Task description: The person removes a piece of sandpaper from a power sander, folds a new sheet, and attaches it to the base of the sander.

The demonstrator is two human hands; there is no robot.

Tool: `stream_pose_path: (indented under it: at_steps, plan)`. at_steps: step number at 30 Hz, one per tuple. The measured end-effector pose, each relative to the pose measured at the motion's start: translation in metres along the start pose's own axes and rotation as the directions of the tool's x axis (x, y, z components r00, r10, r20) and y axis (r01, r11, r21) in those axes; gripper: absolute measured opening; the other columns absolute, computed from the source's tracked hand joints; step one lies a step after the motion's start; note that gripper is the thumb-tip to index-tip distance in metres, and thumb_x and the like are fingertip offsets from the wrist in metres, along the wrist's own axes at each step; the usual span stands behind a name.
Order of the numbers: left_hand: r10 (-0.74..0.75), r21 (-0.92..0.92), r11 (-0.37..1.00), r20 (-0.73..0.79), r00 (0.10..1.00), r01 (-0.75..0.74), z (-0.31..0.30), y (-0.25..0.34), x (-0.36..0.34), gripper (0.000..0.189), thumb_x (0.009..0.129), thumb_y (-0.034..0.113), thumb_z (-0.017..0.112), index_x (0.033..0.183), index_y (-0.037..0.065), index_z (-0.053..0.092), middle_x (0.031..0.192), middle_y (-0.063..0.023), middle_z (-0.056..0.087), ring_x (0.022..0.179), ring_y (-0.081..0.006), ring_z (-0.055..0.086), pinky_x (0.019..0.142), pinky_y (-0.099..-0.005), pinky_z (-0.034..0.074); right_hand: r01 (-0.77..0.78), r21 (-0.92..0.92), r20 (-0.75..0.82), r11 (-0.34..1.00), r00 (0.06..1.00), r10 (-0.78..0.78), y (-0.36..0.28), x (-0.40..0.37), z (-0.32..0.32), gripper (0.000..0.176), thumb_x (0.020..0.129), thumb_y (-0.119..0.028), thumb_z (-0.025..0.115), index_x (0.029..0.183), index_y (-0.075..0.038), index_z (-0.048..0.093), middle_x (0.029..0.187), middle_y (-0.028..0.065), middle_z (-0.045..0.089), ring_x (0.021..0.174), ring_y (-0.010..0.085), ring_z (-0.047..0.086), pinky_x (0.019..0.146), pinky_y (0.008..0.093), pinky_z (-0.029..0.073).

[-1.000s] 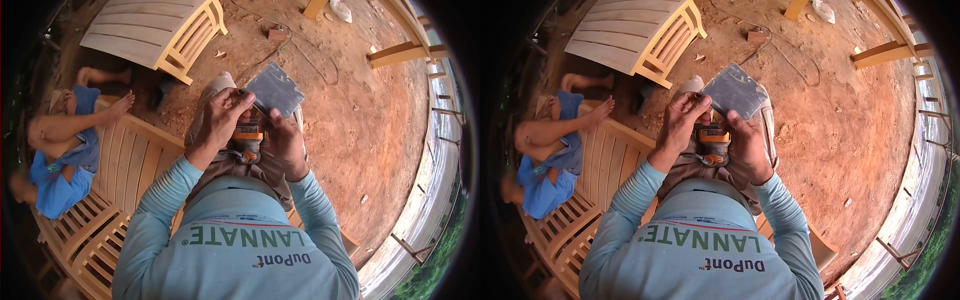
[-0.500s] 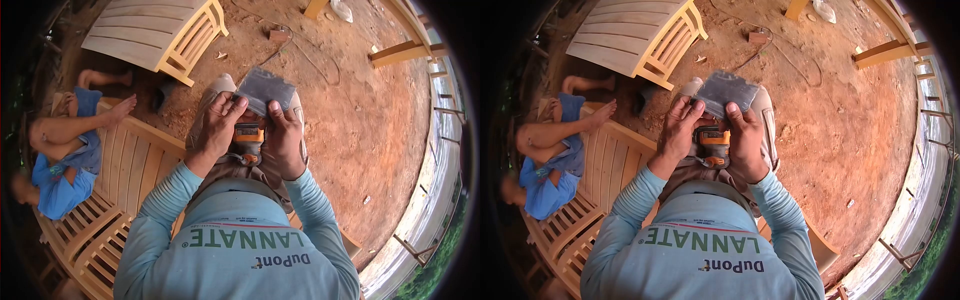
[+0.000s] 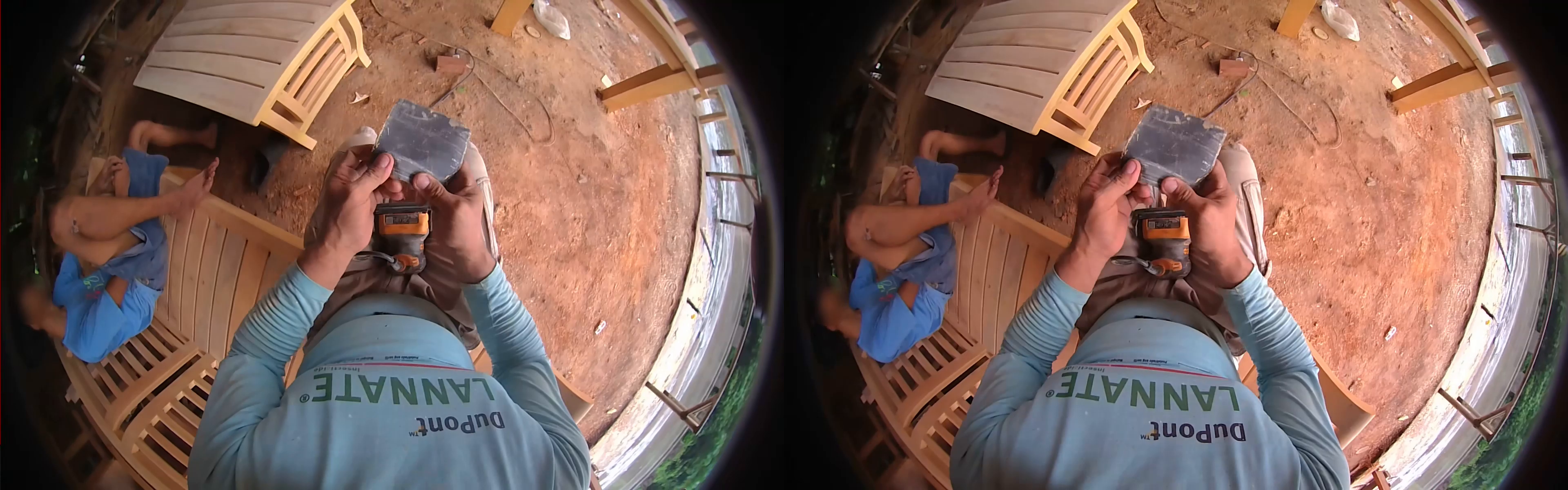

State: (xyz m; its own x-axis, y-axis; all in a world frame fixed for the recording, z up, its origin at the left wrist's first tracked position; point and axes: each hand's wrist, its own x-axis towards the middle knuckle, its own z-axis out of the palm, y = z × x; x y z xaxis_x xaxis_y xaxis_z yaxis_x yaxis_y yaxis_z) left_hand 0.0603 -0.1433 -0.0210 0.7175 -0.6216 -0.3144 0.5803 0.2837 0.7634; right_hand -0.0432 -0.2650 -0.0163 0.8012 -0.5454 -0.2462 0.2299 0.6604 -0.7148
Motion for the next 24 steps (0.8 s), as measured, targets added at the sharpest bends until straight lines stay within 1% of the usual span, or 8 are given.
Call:
stream_pose_path:
  at_steps: [4,6,10,13,16,20,23,24]
  plan:
    - [-0.072,0.221,0.974,0.129,0.989,0.042,0.003,0.007,-0.006,0.016,0.103,0.017,0.074,0.115,0.007,0.069,0.098,-0.0032,0.074,0.08,-0.0135,0.067,0.079,-0.031,0.058,0.063,-0.205,0.159,0.977,0.987,-0.03,0.007,0.01,-0.029,0.044,0.097,-0.008,0.08,0.136,-0.002,0.059,0.119,0.0065,0.073,0.102,0.015,0.07,0.087,0.0296,0.058]
    - [-0.05,0.271,0.963,0.11,0.993,0.018,-0.005,0.002,-0.003,0.018,0.102,0.019,0.075,0.113,0.006,0.071,0.096,-0.0032,0.074,0.079,-0.013,0.067,0.077,-0.0302,0.058,0.072,-0.331,0.182,0.941,0.983,-0.011,0.007,0.008,-0.033,0.042,0.098,-0.011,0.081,0.133,-0.002,0.061,0.116,0.0056,0.073,0.101,0.0139,0.069,0.085,0.0291,0.058]
    - [-0.043,0.271,0.963,0.139,0.989,0.004,-0.017,-0.001,0.001,0.017,0.099,0.016,0.079,0.109,0.004,0.073,0.091,-0.0042,0.076,0.074,-0.0103,0.068,0.071,-0.0263,0.058,-0.031,-0.376,0.223,0.926,0.967,0.123,0.0,0.013,-0.047,0.035,0.1,-0.014,0.08,0.129,-0.002,0.065,0.111,0.0056,0.075,0.095,0.0126,0.07,0.082,0.0277,0.058]
    - [-0.161,0.293,0.947,0.084,0.983,0.13,-0.017,0.003,0.0,0.015,0.1,0.016,0.078,0.106,0.003,0.072,0.089,-0.0031,0.074,0.071,-0.0094,0.065,0.067,-0.0257,0.056,-0.059,-0.376,0.238,0.925,0.959,0.157,0.002,0.021,-0.058,0.031,0.101,-0.015,0.078,0.127,-0.001,0.067,0.108,0.0049,0.075,0.091,0.0119,0.07,0.08,0.0274,0.058]
    - [-0.156,0.414,0.903,0.066,0.986,0.115,-0.026,0.007,-0.002,0.015,0.101,0.019,0.077,0.098,0.005,0.073,0.086,-0.0018,0.072,0.068,-0.0075,0.062,0.064,-0.0242,0.053,-0.123,-0.443,0.209,0.888,0.949,0.235,-0.014,0.023,-0.065,0.023,0.101,-0.012,0.078,0.119,0.0,0.071,0.105,0.0041,0.074,0.086,0.0119,0.07,0.078,0.0276,0.057]
    - [-0.134,0.638,0.77,0.166,0.977,-0.003,-0.072,-0.003,0.014,0.022,0.1,0.023,0.08,0.092,0.003,0.074,0.074,-0.0008,0.064,0.07,-0.0074,0.061,0.063,-0.027,0.051,0.052,-0.668,0.307,0.742,0.928,0.211,-0.02,0.031,-0.094,0.011,0.097,-0.008,0.081,0.101,0.0,0.074,0.091,0.0021,0.072,0.087,0.0105,0.068,0.078,0.0278,0.055]
    - [0.001,0.851,0.464,0.275,0.961,-0.244,-0.075,0.004,0.012,0.026,0.095,0.024,0.083,0.095,0.0,0.074,0.076,-0.0058,0.065,0.072,-0.0145,0.064,0.068,-0.0338,0.053,0.222,-0.739,0.363,0.636,0.926,0.099,-0.019,0.031,-0.091,0.01,0.095,-0.007,0.081,0.099,-0.001,0.073,0.087,0.0003,0.07,0.089,0.0101,0.068,0.081,0.0288,0.054]
    - [0.028,0.865,0.428,0.278,0.96,-0.263,-0.078,0.003,0.011,0.026,0.094,0.024,0.083,0.096,0.0,0.074,0.079,-0.0076,0.066,0.074,-0.0175,0.066,0.07,-0.0354,0.053,0.184,-0.75,0.348,0.635,0.927,0.142,-0.018,0.032,-0.092,0.01,0.095,-0.007,0.081,0.1,-0.002,0.073,0.087,-0.0001,0.07,0.09,0.0102,0.068,0.082,0.029,0.054]
